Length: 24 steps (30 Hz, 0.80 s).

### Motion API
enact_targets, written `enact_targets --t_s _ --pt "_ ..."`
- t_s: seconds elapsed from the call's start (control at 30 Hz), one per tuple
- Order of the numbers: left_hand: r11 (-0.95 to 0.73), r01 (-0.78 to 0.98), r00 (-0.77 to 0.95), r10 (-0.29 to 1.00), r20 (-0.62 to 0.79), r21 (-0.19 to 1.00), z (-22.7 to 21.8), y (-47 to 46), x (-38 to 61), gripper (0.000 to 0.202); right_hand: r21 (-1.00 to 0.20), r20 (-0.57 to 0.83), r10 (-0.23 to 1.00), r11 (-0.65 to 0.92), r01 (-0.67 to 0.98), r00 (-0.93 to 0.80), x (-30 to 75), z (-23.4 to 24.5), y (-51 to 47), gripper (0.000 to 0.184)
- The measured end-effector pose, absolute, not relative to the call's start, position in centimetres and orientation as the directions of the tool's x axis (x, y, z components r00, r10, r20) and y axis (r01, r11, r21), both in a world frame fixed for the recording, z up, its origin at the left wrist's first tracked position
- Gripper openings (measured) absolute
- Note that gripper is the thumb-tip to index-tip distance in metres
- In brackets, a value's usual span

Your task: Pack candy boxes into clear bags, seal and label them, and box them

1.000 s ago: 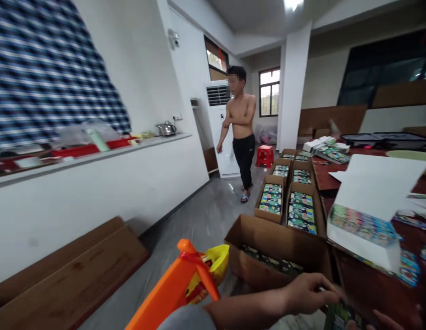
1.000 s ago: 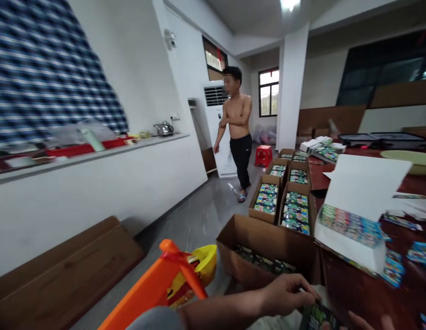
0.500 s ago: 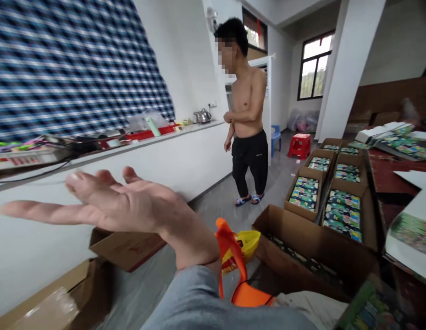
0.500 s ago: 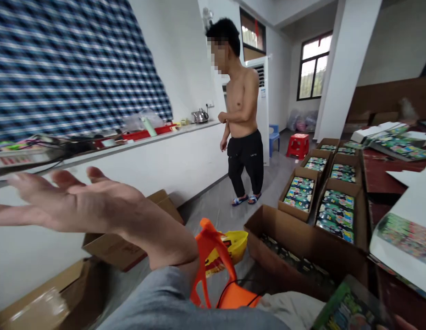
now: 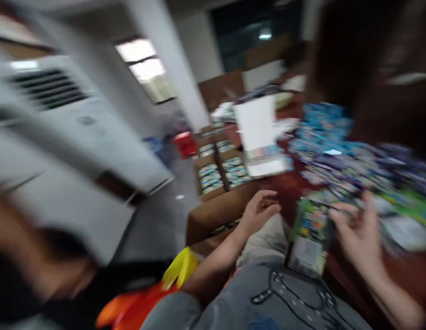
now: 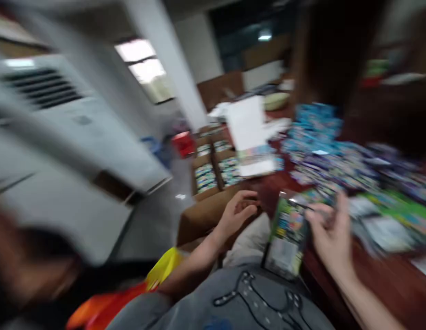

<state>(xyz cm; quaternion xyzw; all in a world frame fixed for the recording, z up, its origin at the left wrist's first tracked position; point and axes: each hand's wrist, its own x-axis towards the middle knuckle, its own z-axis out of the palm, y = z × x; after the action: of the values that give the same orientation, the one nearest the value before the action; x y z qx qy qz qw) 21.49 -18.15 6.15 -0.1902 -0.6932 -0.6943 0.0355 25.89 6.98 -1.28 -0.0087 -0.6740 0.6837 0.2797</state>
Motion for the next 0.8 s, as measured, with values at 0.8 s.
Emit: enact_targets --t_s 0.8 --pt "0.179 -0.042 -0.287 0.940 -0.184 0.983 -1.5 4.0 17.6 0.050 -0.890 0.093 0.783 -0.211 -0.403 -0.616 38.8 -5.8 14.1 0.115"
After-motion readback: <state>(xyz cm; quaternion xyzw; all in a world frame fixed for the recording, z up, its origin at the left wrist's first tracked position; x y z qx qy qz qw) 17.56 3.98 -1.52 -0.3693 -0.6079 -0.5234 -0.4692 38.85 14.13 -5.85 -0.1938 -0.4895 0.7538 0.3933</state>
